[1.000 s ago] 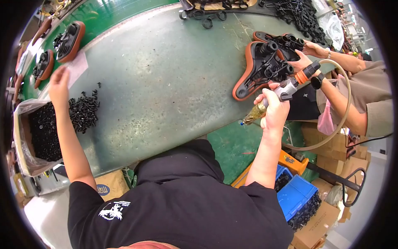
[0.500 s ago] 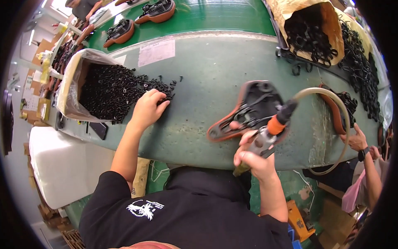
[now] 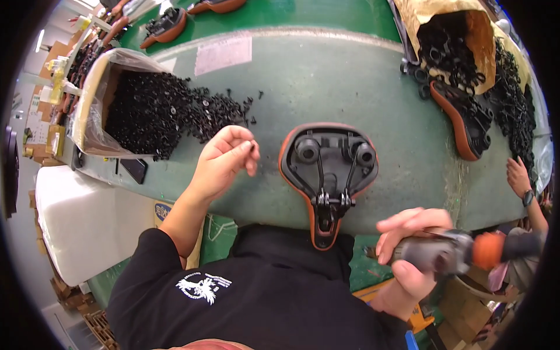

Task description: The recorder is assembling bicycle seats by attaching metal rails to the seat bases using an electric screwdriver and screws.

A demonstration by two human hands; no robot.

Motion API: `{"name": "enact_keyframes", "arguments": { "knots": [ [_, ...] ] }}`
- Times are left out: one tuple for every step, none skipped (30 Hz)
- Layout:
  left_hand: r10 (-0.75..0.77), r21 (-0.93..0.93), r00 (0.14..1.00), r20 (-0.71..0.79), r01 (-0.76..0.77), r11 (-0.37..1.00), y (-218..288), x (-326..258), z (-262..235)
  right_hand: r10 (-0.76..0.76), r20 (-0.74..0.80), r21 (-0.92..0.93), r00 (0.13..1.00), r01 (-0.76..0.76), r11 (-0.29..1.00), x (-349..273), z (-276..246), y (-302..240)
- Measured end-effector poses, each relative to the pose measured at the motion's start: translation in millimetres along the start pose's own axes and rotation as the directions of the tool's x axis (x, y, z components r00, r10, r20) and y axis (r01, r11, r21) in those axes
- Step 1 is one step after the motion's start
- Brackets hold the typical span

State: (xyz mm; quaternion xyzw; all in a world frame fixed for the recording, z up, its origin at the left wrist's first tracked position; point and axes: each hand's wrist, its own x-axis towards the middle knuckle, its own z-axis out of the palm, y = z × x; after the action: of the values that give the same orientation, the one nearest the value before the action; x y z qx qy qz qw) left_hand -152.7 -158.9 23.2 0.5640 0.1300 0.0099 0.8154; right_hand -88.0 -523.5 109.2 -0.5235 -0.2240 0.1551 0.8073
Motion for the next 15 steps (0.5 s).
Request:
{"name": "enact_keyframes", "arguments": {
  "knots": [
    [-0.106, -0.200, 0.991, 0.087, 0.121, 0.972, 9.5, -9.9, 21.6, -0.124, -0.009, 0.025, 0.992, 0.124, 0.992, 4.0, 15.5, -5.4],
    [-0.105, -0.302, 0.980, 0.166, 0.152, 0.941, 4.1, -20.9, 31.7, -0.238, -0.007, 0.094, 0.971, 0.237, 0.967, 9.9, 32.0, -3.0],
    [-0.158, -0.342, 0.959, 0.235, 0.234, 0.910, -1.0, -26.5, 45.0, -0.346, 0.103, 0.058, 0.933, 0.342, 0.938, 19.1, 40.8, -6.1],
    [-0.173, -0.411, 0.932, 0.319, 0.301, 0.861, -6.2, -30.9, 55.7, -0.437, 0.132, 0.088, 0.890, 0.429, 0.899, 27.2, 46.3, -0.4],
    [-0.179, -0.468, 0.897, 0.404, 0.371, 0.802, -11.8, -34.6, 65.3, -0.493, 0.159, 0.116, 0.855, 0.480, 0.870, 35.7, 51.5, 2.2],
    [-0.157, -0.516, 0.873, 0.462, 0.409, 0.752, -20.2, -36.1, 72.6, -0.508, 0.209, 0.140, 0.836, 0.488, 0.861, 40.7, 54.5, 2.2],
    [-0.116, -0.566, 0.873, 0.473, 0.403, 0.719, -26.7, -38.6, 80.2, -0.525, 0.259, 0.167, 0.810, 0.498, 0.851, 45.2, 56.4, 1.4],
    [-0.062, -0.604, 0.872, 0.485, 0.386, 0.697, -32.5, -38.3, 86.4, -0.516, 0.253, 0.145, 0.818, 0.495, 0.857, 48.3, 57.6, 0.8],
    [-0.008, -0.641, 0.877, 0.480, 0.357, 0.679, -36.2, -41.0, 88.1, -0.523, 0.298, 0.167, 0.799, 0.495, 0.852, 51.0, 60.1, 3.2],
    [-0.014, -0.642, 0.876, 0.482, 0.364, 0.675, -37.3, -42.3, 88.9, -0.530, 0.341, 0.189, 0.776, 0.496, 0.848, 50.7, 61.2, 4.7],
    [0.003, -0.624, 0.901, 0.433, 0.298, 0.723, -36.8, -42.2, 89.3, -0.527, 0.336, 0.186, 0.781, 0.493, 0.850, 48.3, 61.0, 5.7],
    [0.024, -0.600, 0.918, 0.396, 0.239, 0.763, -36.4, -39.7, 90.6, -0.499, 0.341, 0.154, 0.797, 0.477, 0.865, 46.0, 60.6, 4.4],
    [0.019, -0.599, 0.912, 0.409, 0.253, 0.760, -37.0, -38.0, 91.6, -0.473, 0.343, 0.124, 0.811, 0.460, 0.879, 43.7, 60.0, 2.8],
    [0.076, -0.553, 0.920, 0.386, 0.164, 0.816, -37.5, -36.2, 92.3, -0.433, 0.323, 0.079, 0.842, 0.432, 0.899, 40.1, 60.7, -2.2],
    [0.135, -0.498, 0.922, 0.363, 0.070, 0.864, -38.6, -35.5, 91.3, -0.436, 0.312, 0.074, 0.844, 0.436, 0.897, 37.8, 61.3, -1.8]
  ]
}}
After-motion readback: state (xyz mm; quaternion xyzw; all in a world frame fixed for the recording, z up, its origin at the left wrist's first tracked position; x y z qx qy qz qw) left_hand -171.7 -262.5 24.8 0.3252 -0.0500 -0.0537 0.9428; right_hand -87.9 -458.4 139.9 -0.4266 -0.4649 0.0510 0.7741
